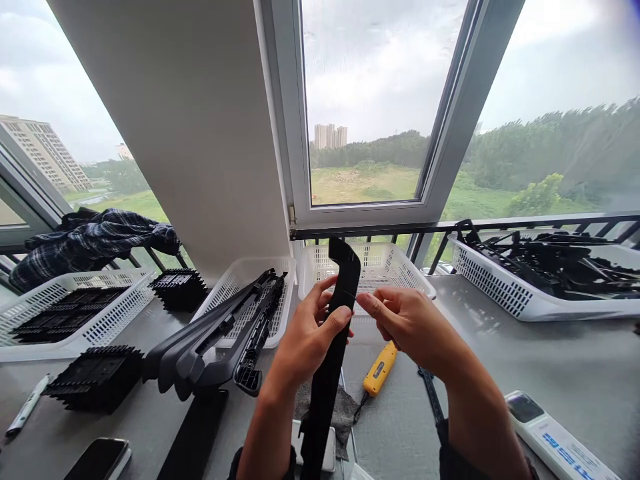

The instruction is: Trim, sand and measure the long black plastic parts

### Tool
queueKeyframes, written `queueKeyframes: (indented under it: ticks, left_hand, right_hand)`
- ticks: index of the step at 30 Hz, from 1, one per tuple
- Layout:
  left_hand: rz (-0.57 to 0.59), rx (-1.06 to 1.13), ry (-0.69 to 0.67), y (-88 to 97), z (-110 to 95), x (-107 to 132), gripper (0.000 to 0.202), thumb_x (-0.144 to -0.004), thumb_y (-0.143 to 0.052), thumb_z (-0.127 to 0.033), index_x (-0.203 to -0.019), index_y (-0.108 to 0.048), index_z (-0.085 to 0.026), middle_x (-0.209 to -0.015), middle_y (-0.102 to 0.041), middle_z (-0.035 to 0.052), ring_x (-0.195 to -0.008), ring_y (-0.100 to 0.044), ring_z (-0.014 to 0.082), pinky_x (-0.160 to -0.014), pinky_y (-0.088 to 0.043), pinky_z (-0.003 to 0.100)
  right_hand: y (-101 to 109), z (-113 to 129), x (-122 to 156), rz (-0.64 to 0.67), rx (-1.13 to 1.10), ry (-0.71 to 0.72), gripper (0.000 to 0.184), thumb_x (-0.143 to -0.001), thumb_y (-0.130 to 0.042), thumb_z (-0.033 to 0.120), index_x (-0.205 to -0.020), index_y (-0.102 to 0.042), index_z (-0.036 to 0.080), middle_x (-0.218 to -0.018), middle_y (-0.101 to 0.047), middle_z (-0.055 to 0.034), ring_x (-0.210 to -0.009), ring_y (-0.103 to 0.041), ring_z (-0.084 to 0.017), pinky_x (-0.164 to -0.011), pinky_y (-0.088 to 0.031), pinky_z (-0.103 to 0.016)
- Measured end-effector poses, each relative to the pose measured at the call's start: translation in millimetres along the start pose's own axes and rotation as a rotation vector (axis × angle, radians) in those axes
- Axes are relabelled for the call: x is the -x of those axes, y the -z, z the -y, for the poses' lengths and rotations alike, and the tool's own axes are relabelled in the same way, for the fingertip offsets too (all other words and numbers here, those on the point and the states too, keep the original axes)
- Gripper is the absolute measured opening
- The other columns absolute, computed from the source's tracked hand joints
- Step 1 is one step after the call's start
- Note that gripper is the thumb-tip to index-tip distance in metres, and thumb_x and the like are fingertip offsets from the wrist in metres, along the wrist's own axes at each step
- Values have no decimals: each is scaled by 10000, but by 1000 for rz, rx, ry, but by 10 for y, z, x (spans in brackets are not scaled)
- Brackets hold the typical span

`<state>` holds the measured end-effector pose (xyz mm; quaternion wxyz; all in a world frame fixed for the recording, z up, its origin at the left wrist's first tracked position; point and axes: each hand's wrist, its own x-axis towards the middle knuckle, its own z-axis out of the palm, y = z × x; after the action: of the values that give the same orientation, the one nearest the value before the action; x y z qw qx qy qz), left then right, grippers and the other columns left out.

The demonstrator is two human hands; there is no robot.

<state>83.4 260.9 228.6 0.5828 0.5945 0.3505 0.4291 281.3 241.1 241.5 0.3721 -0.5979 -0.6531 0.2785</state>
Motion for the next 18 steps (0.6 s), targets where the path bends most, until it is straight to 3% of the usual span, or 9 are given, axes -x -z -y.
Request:
queueKeyframes:
  ticks: [3, 7, 10, 15, 18]
  left_hand:
    - [-68, -25, -15, -48, 33, -18, 606, -996, -706, -503, -1513, -579, -213, -1034, -714, 36, -677, -701, 135, -654, -587, 275]
    - [-74, -36, -19, -54, 43, -27, 637, -976, -731, -562, -1495, -606, -214, -965, -691, 15, -620, -680, 127, -567, -556, 251]
    - [-75, -27, -16, -34, 36, -19, 649, -970, -734, -576, -1499, -607, -223, -1015, -692, 27, -626, -687, 127, -563, -571, 258]
    - [-76, -31, -19, -22, 27, -7, 636, -961, -750, -562, -1485, -624, -224, -1047, -709, 42, -623, -686, 123, -575, -593, 266]
    - [-80, -45, -26, -32, 8, -4, 605, -971, -741, -537, -1475, -630, -221, -1044, -719, 42, -623, -683, 119, -579, -593, 260]
  right_hand:
    - [-10, 17, 13, -9, 21, -2, 708, -965, -499, 831, -575, -487, 241, -480, -539, 10, -439, -441, -117, -463, -336, -259]
    - [30, 8, 45, -14, -7, -31, 721, -931, -523, 876, -583, -480, 246, -470, -502, 23, -418, -411, -112, -432, -315, -253]
    - [64, 8, 63, -4, -33, -19, 726, -927, -521, 886, -586, -472, 248, -482, -524, 14, -420, -425, -115, -431, -325, -252]
    - [90, -11, 41, -129, 5, -6, 749, -936, -477, 903, -581, -498, 244, -494, -573, -10, -442, -467, -128, -471, -378, -261]
    - [60, -13, 21, -114, 14, -19, 746, -930, -469, 912, -595, -502, 246, -491, -568, -6, -439, -472, -132, -468, -365, -264]
